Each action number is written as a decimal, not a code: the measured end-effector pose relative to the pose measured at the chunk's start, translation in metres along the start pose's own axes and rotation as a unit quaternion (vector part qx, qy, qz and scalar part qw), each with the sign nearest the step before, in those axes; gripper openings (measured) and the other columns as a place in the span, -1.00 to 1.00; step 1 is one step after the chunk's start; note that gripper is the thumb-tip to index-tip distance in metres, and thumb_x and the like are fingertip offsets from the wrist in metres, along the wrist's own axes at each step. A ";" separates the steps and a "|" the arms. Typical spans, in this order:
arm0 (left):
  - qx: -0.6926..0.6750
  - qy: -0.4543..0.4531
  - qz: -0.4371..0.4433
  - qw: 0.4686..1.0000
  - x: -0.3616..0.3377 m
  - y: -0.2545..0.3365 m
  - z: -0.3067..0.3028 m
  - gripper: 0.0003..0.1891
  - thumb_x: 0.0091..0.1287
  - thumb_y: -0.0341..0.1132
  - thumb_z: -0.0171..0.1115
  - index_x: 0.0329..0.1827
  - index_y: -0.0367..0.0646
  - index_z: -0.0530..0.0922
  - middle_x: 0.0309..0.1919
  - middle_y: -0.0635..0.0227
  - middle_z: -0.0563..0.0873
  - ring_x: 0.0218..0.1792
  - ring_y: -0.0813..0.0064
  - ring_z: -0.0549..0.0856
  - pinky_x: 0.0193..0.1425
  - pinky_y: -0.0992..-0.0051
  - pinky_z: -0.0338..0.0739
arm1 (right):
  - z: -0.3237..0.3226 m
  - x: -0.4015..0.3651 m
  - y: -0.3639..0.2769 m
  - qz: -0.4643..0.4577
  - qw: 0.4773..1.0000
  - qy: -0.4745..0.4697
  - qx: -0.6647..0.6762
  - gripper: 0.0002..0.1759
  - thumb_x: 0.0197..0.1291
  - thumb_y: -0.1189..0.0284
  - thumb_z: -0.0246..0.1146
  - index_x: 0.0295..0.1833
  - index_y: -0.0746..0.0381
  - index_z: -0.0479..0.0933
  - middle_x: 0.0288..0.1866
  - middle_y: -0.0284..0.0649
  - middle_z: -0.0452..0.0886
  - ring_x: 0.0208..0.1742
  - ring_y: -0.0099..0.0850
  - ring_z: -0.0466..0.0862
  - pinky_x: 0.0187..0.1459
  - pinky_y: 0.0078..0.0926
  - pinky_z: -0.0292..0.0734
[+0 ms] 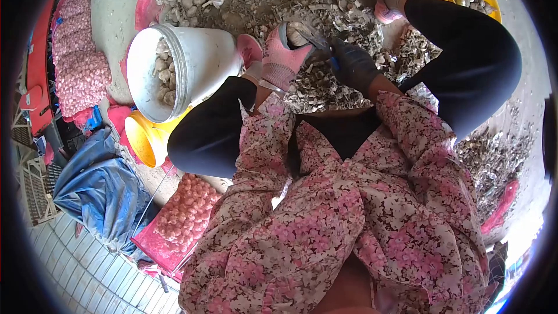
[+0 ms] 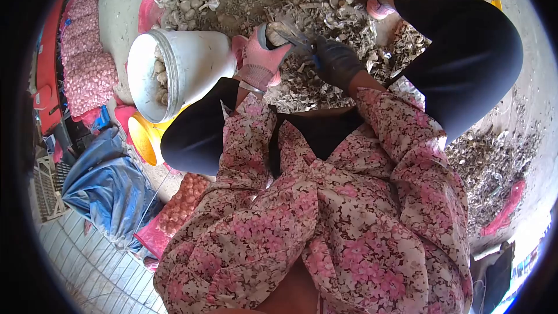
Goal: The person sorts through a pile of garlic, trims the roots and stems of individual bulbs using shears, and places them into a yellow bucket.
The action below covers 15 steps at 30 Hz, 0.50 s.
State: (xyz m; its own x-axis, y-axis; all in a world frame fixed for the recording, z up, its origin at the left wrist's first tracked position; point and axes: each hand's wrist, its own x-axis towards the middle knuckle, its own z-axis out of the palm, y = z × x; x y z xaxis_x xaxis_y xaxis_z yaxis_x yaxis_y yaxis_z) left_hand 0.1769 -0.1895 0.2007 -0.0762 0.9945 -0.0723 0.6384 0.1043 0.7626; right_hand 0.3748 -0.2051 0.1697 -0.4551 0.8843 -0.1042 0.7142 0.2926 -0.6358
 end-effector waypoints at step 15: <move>-0.701 -0.048 -0.055 0.709 0.006 -0.014 -0.003 -0.61 0.29 -0.52 0.14 0.20 -0.24 0.42 0.05 0.19 0.58 0.03 0.35 0.60 0.13 0.36 0.50 | 0.017 0.015 0.018 0.234 0.920 -0.039 0.312 -0.64 0.13 0.25 0.33 0.00 0.18 0.55 -0.30 -0.11 0.66 -0.18 -0.24 0.68 -0.10 -0.32 0.55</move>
State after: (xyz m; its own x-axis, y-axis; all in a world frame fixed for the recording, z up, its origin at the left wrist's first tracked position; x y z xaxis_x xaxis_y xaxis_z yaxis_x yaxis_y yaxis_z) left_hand 0.1651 -0.1847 0.1911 0.0281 0.9844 -0.1734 -0.7618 0.1334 0.6340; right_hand 0.3722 -0.1926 0.1439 -0.2295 0.8240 -0.5180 0.4094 -0.4010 -0.8195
